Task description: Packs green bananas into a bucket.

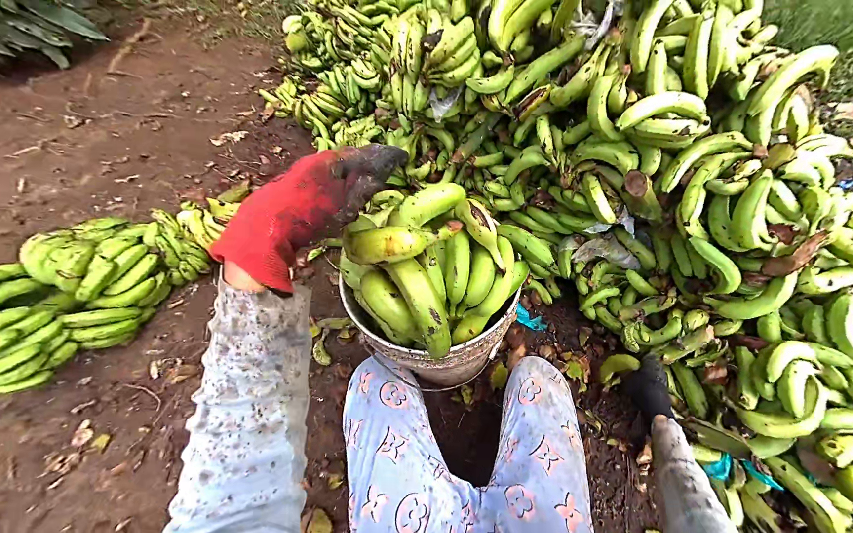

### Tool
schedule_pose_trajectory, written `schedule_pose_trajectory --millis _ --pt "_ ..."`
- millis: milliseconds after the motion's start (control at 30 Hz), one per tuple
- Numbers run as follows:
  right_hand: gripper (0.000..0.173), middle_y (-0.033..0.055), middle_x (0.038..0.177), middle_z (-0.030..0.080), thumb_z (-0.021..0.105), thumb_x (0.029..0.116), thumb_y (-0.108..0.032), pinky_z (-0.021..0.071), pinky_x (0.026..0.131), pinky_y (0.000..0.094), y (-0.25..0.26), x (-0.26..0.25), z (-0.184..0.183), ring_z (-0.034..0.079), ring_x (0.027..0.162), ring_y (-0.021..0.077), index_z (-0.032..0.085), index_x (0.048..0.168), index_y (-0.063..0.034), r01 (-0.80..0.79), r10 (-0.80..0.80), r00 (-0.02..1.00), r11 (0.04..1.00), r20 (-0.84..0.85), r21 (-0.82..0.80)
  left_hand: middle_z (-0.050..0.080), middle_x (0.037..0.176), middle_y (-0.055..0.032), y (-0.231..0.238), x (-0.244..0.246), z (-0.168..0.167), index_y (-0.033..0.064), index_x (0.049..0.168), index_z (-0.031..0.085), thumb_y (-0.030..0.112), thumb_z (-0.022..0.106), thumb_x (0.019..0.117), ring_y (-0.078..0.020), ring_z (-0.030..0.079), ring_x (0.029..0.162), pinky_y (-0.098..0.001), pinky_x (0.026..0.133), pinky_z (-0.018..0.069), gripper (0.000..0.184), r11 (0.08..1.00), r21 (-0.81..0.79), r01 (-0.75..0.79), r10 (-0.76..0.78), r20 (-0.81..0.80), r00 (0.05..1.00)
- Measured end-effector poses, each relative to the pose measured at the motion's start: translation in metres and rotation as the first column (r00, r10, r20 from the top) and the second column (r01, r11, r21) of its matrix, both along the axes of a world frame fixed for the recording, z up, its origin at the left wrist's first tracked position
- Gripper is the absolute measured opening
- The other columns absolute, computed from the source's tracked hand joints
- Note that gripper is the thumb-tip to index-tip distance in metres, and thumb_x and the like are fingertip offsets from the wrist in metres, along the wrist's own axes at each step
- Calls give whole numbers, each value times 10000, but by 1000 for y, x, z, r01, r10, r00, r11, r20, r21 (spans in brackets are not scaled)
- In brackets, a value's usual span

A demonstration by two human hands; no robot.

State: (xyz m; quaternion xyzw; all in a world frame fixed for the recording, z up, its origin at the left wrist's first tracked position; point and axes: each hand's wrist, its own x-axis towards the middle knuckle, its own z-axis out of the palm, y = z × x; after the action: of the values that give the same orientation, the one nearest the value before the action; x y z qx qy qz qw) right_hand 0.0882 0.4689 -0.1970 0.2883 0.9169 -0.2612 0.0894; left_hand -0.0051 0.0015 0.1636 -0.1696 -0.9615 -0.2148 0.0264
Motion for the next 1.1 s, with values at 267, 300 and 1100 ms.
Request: schedule_pose_trajectory --millis 267,300,1100 --pt "547 160 1443 575 645 994 -188 485 1070 507 -96 -44 237 592 1281 296 476 1503 -80 -308 211 429 948 -878 77 673 1328 -15 13 3 -29 193 1274 710 354 351 1107 -130 601 1254 -428 1087 451 428 985 157 74 -88 79 993" --pt "544 153 1433 582 634 995 -182 502 1037 491 -109 -50 262 605 1253 282 472 1507 -96 -336 243 382 935 -892 111 674 1328 -12 13 4 -31 195 1270 713 372 351 1108 -126 598 1260 -429 1094 450 435 982 176 69 -82 69 994" --pt "475 216 1172 662 511 1059 -422 532 893 579 -212 -203 293 670 1057 349 616 1284 -17 -737 696 663 671 -275 -81 708 1223 -25 -2 9 -60 211 1265 704 352 380 1104 -164 674 1064 -490 918 532 388 965 260 36 -31 -26 999"
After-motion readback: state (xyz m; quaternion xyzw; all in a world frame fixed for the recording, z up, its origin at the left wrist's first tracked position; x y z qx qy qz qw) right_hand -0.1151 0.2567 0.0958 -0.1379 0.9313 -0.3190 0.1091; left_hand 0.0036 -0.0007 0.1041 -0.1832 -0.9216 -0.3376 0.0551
